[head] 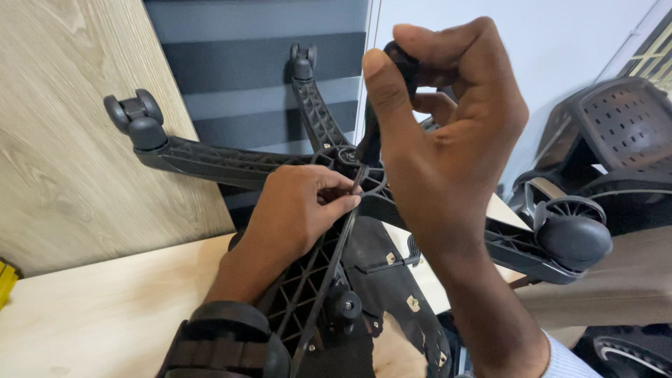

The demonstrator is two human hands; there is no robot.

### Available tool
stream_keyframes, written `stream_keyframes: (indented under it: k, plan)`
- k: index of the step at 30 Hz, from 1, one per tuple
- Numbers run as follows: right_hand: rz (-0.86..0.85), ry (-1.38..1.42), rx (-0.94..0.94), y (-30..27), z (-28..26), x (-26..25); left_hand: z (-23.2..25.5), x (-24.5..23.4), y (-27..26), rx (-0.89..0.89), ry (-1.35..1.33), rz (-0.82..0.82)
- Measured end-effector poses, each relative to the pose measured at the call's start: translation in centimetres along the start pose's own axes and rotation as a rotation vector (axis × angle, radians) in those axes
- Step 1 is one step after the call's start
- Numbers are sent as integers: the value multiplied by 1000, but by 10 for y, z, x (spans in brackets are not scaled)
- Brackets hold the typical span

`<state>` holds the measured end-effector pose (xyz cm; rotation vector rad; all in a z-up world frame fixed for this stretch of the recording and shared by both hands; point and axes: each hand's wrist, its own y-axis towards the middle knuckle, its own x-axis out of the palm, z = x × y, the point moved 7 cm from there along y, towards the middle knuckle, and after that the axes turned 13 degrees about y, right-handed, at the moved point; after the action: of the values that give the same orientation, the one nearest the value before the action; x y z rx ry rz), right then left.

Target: The person uses a screwdriver to tighten screws on the base of an office chair. The hands hold the chair base steady while turning the screwdriver to secure the components.

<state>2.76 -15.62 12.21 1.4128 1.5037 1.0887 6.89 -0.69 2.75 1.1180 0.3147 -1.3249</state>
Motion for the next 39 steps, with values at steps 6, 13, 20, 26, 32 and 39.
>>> stream_keyframes:
  k: [6,13,20,26,32,39]
  plan:
    - [21,151,89,5,2,-3,4,-5,-1,-48,12,-7]
    - [2,244,170,4,-3,3,5,-5,6,-59,23,-43]
    - [44,24,107,8,-1,2,9,-3,9,-62,-4,-48]
    - [48,140,133,6,3,1,11,-8,0,-37,-25,25]
    - [44,213,208,3,2,2,10,-7,-1,-39,-38,29]
    - [156,48,84,4,11,-19,16,-5,-2,-41,13,12]
